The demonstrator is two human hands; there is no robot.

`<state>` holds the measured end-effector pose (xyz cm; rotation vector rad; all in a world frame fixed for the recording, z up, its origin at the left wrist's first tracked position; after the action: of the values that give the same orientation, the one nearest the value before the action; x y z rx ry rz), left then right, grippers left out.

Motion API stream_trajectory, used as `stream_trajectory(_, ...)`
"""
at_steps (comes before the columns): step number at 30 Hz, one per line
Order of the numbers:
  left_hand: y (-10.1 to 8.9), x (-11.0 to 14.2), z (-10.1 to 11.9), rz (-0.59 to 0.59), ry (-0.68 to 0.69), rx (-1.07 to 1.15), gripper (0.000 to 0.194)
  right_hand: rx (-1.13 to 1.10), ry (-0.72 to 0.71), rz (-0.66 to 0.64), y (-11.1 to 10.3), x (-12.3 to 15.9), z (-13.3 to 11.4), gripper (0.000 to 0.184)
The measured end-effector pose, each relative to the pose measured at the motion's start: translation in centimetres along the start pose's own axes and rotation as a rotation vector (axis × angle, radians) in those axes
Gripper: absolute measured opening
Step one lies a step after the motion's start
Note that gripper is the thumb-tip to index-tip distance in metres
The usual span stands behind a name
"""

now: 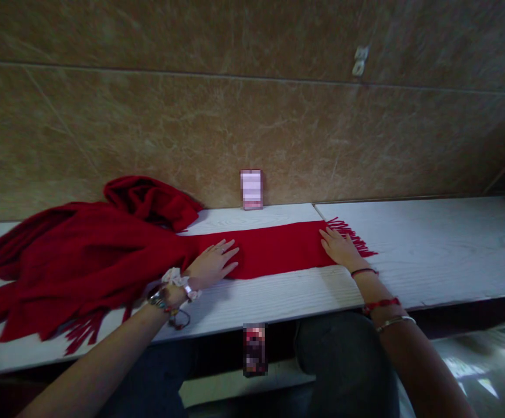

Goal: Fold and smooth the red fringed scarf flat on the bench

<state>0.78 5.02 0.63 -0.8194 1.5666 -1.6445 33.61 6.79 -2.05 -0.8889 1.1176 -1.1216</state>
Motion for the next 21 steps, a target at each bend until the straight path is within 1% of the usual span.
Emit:
stream_trajectory(3,-1.0,1.2,-1.4,0.022,0.044,0.001,0.046,0.064,0.027,0.076,-0.8,-0.5,0.0,0.042)
stream_trajectory(5,-1.2,1.9,-1.9,0.01,0.063,0.007,0.048,0.035,0.027,0.115,-1.7,-0.9,-1.0,0.041)
stream_trajectory(6,-1.2,2.3,-2.1,-0.008,0.073,0.009,0.049,-0.006,0.018,0.121,-2.2,-1.1,-1.9,0.041)
stream_trajectory(7,-1.1,2.6,-2.2,-0.03,0.083,0.011,0.05,-0.07,-0.012,0.111,-2.7,-1.3,-3.2,0.041)
stream_trajectory(8,-1.1,2.9,-2.2,-0.051,0.093,0.012,0.051,-0.148,-0.072,0.097,-3.2,-1.4,-4.8,0.042)
stream_trajectory(10,-0.9,3.3,-2.3,-0.076,0.114,0.013,0.052,-0.278,-0.231,0.068,-4.2,-1.1,-8.4,0.044)
stream_trajectory(12,-0.8,3.5,-2.5,-0.076,0.123,0.005,0.052,-0.333,-0.352,0.047,-4.9,-0.4,-11.3,0.047)
stream_trajectory(14,-0.7,3.7,-2.7,-0.069,0.132,-0.011,0.056,-0.333,-0.436,0.014,-4.9,0.4,-13.2,0.047)
stream_trajectory(15,-0.6,3.7,-2.8,-0.071,0.138,-0.02,0.06,-0.315,-0.464,-0.001,-4.6,0.7,-13.6,0.047)
stream_trajectory(17,-0.4,3.7,-2.8,-0.085,0.146,-0.044,0.067,-0.269,-0.498,-0.016,-4.0,1.1,-13.6,0.046)
stream_trajectory(19,-0.4,3.7,-2.8,-0.089,0.144,-0.079,0.072,-0.241,-0.515,0.0,-3.4,1.2,-12.7,0.045)
stream_trajectory(21,-0.7,3.5,-2.7,-0.061,0.13,-0.116,0.072,-0.237,-0.514,0.02,-2.9,1.0,-11.2,0.044)
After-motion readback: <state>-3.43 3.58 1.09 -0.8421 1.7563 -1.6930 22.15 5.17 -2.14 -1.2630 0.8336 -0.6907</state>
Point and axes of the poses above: each hand's wrist, its own x-axis away from the middle knuckle, its own y-axis out of the palm, z = x × y, the point moved 6 cm from there along -x, towards the middle knuckle, and after that the axes turned 7 degrees about x, right-handed, at the moved point
